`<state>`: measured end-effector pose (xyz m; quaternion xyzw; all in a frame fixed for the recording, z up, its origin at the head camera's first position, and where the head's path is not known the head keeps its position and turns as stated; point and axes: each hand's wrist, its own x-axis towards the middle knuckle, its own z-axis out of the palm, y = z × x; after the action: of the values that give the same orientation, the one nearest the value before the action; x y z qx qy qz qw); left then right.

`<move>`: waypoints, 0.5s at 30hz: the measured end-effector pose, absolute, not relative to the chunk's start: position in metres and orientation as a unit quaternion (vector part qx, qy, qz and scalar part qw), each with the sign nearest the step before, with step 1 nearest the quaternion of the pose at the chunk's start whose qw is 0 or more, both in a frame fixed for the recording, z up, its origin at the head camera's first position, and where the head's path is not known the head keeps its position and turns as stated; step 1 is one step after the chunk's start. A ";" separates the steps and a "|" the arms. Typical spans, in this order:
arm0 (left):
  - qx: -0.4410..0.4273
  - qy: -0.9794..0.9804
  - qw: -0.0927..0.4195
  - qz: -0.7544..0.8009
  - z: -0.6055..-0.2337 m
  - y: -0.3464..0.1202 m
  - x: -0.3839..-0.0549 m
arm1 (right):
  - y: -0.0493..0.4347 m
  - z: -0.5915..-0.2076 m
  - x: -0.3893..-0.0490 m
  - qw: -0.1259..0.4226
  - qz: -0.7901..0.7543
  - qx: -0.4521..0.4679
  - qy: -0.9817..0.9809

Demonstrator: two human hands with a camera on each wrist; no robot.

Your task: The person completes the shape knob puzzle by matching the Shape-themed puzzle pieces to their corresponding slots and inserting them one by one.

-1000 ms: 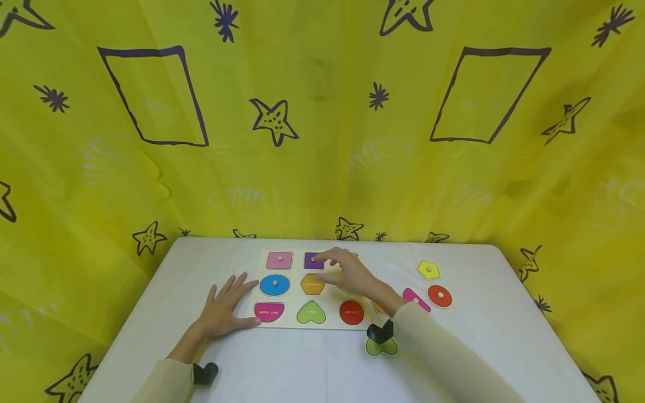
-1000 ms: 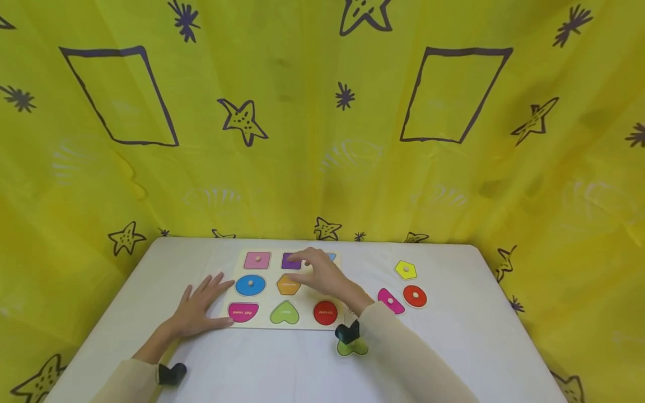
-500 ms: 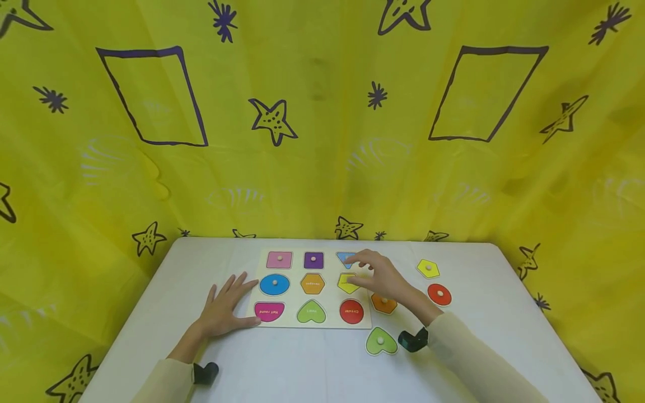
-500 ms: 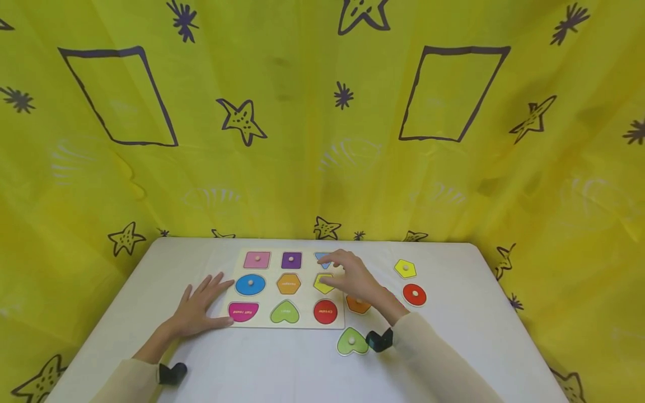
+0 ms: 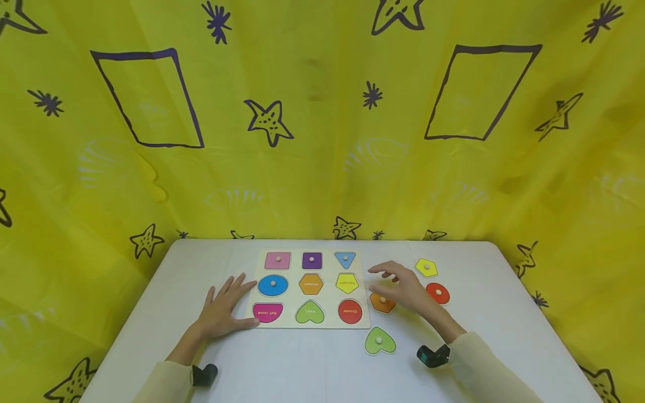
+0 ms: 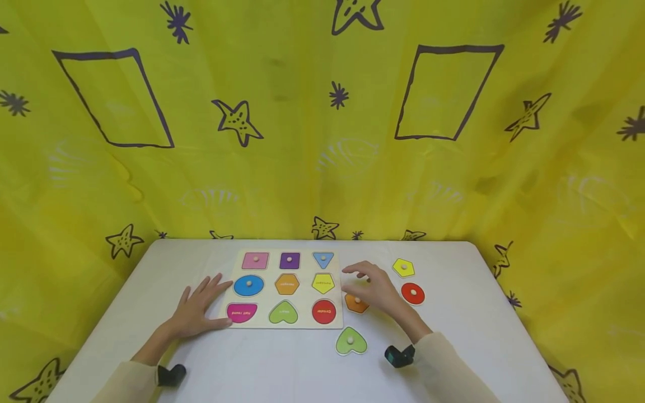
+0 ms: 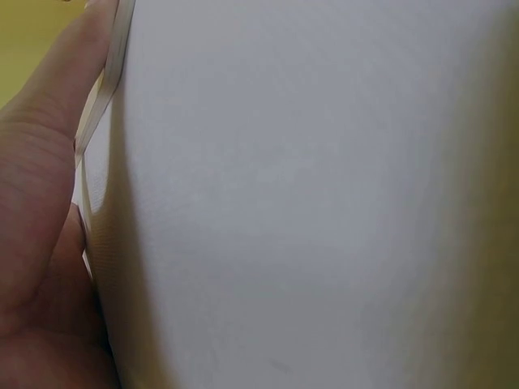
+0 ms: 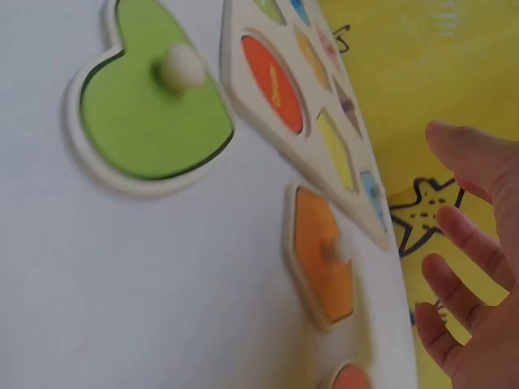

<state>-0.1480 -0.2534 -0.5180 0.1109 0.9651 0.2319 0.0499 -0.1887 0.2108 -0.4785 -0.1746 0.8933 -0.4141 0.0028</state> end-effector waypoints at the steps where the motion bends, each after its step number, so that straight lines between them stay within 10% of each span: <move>1: 0.110 0.965 0.051 0.232 -0.518 -0.253 -0.148 | 0.214 -0.481 -0.187 0.002 -0.413 -0.172 0.894; 15: 0.111 0.965 0.047 0.233 -0.520 -0.254 -0.148 | 0.239 -0.513 -0.177 0.010 -0.370 -0.169 0.913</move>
<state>-0.1478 -0.2542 -0.5200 0.1112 0.9649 0.2332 0.0468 -0.1766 0.2393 -0.5133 -0.1691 0.9134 -0.3701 0.0102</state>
